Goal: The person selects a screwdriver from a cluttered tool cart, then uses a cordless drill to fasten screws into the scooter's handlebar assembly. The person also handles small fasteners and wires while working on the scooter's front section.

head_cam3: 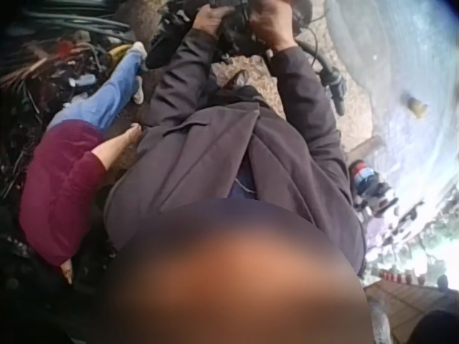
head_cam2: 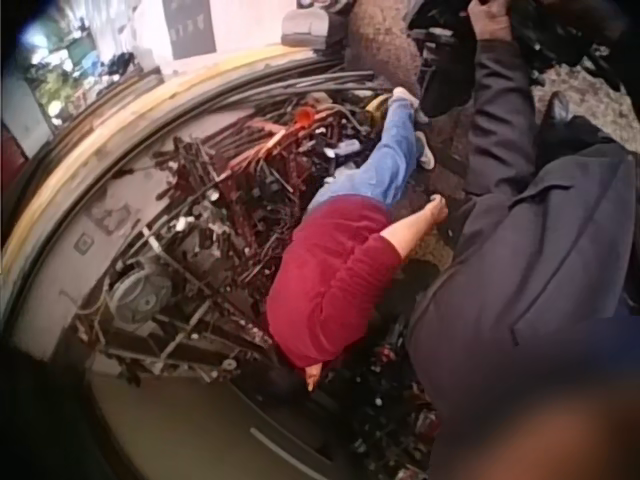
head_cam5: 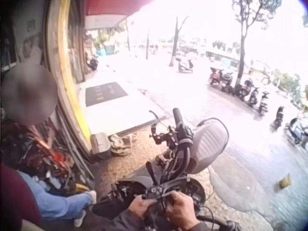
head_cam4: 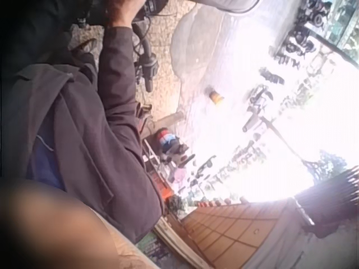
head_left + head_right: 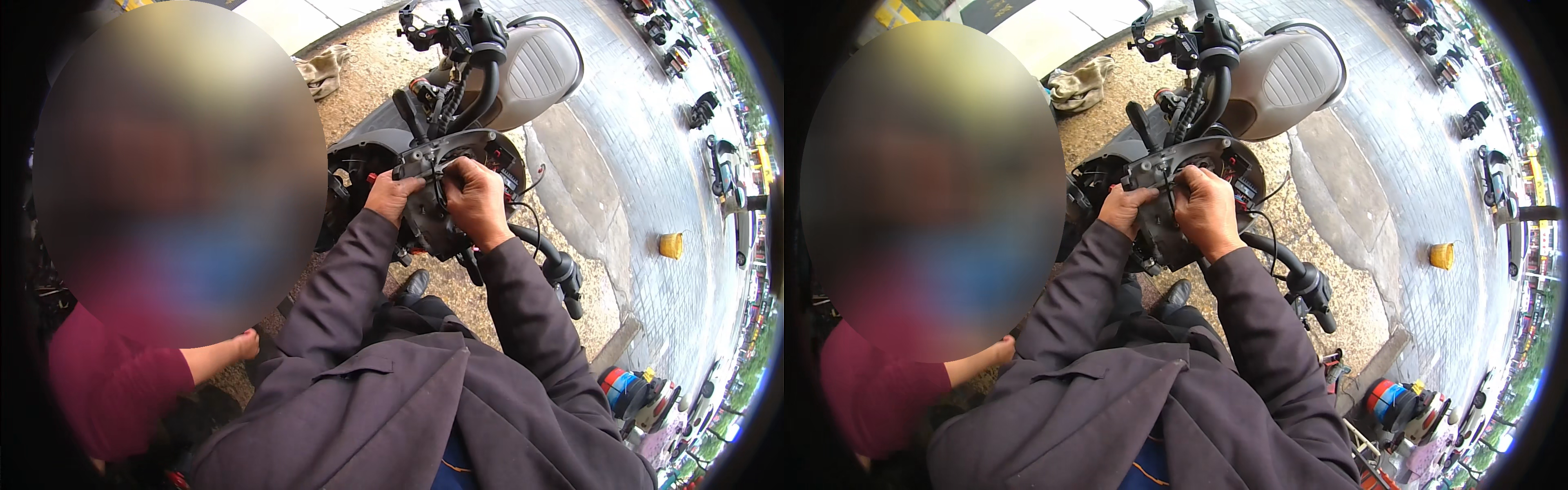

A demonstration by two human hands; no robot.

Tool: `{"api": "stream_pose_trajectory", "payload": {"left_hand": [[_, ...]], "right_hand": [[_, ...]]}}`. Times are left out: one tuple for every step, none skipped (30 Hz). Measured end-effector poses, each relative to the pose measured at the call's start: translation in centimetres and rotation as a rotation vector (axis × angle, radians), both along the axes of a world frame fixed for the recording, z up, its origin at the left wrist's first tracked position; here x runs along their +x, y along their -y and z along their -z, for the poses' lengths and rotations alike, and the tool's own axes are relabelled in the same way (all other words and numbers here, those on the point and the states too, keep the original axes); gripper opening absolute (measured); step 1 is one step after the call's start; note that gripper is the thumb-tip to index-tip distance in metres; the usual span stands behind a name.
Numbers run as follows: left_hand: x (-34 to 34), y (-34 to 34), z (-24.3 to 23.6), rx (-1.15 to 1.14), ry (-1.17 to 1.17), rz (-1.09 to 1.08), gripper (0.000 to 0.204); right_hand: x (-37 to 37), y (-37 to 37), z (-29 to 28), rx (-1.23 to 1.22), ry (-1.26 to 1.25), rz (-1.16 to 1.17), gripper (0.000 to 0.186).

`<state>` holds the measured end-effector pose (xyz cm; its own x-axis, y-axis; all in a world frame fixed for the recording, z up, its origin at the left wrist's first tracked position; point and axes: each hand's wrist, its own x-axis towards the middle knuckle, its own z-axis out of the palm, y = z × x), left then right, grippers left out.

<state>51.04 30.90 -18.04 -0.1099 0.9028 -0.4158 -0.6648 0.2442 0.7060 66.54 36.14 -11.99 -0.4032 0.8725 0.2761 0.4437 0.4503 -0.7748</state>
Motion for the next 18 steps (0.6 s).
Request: {"api": "stream_pose_trajectory", "payload": {"left_hand": [[0.1,0.0,0.2,0.025,0.015,-0.007,0.025],[0.2,0.0,0.5,0.032,-0.047,-0.011,0.026],[0.4,0.0,0.7,0.061,-0.087,-0.016,0.028],[0.5,0.0,0.9,0.067,-0.120,-0.017,0.029],[0.6,0.0,1.1,0.119,-0.170,-0.032,0.028],[0.8,0.0,1.2,0.150,-0.214,-0.043,0.027],[0.9,0.0,1.3,0.180,-0.251,-0.048,0.026],[0.9,0.0,1.3,0.170,-0.257,-0.056,0.026],[0.9,0.0,1.3,0.161,-0.258,-0.057,0.027],[0.9,0.0,1.2,0.151,-0.259,-0.058,0.027],[0.9,0.0,1.2,0.148,-0.268,-0.059,0.027],[0.9,0.1,1.1,0.145,-0.278,-0.060,0.027],[0.9,0.1,1.1,0.149,-0.280,-0.059,0.027],[0.9,0.1,1.1,0.137,-0.292,-0.062,0.027],[0.9,0.1,1.1,0.131,-0.298,-0.062,0.027],[1.0,0.1,1.1,0.136,-0.296,-0.062,0.026],[1.1,0.2,1.2,0.132,-0.337,-0.073,0.027],[1.2,0.2,1.2,0.141,-0.373,-0.085,0.027]], "right_hand": [[0.0,0.0,0.0,-0.004,0.009,-0.005,0.009],[0.1,0.1,-0.1,-0.010,0.019,-0.009,0.008],[0.1,0.1,-0.1,-0.022,0.033,-0.010,0.007],[0.1,0.2,-0.2,-0.023,0.037,-0.017,0.007],[0.2,0.3,-0.3,-0.031,0.047,-0.021,0.007],[0.2,0.3,-0.4,-0.042,0.053,-0.026,0.007],[0.2,0.4,-0.4,-0.035,0.064,-0.019,0.008],[0.2,0.4,-0.5,-0.033,0.071,-0.014,0.009],[0.2,0.5,-0.6,-0.026,0.072,-0.013,0.009],[0.1,0.5,-0.6,-0.017,0.088,-0.006,0.009],[0.1,0.5,-0.6,-0.005,0.100,-0.004,0.010],[0.0,0.5,-0.6,0.002,0.113,-0.003,0.010],[0.0,0.5,-0.6,0.013,0.125,0.001,0.010],[-0.1,0.4,-0.5,0.020,0.136,0.004,0.010],[-0.1,0.4,-0.5,0.026,0.147,0.007,0.011],[-0.1,0.4,-0.5,0.029,0.159,0.009,0.011],[-0.1,0.4,-0.5,0.032,0.170,0.013,0.011],[-0.1,0.4,-0.4,0.036,0.180,0.017,0.011]]}}
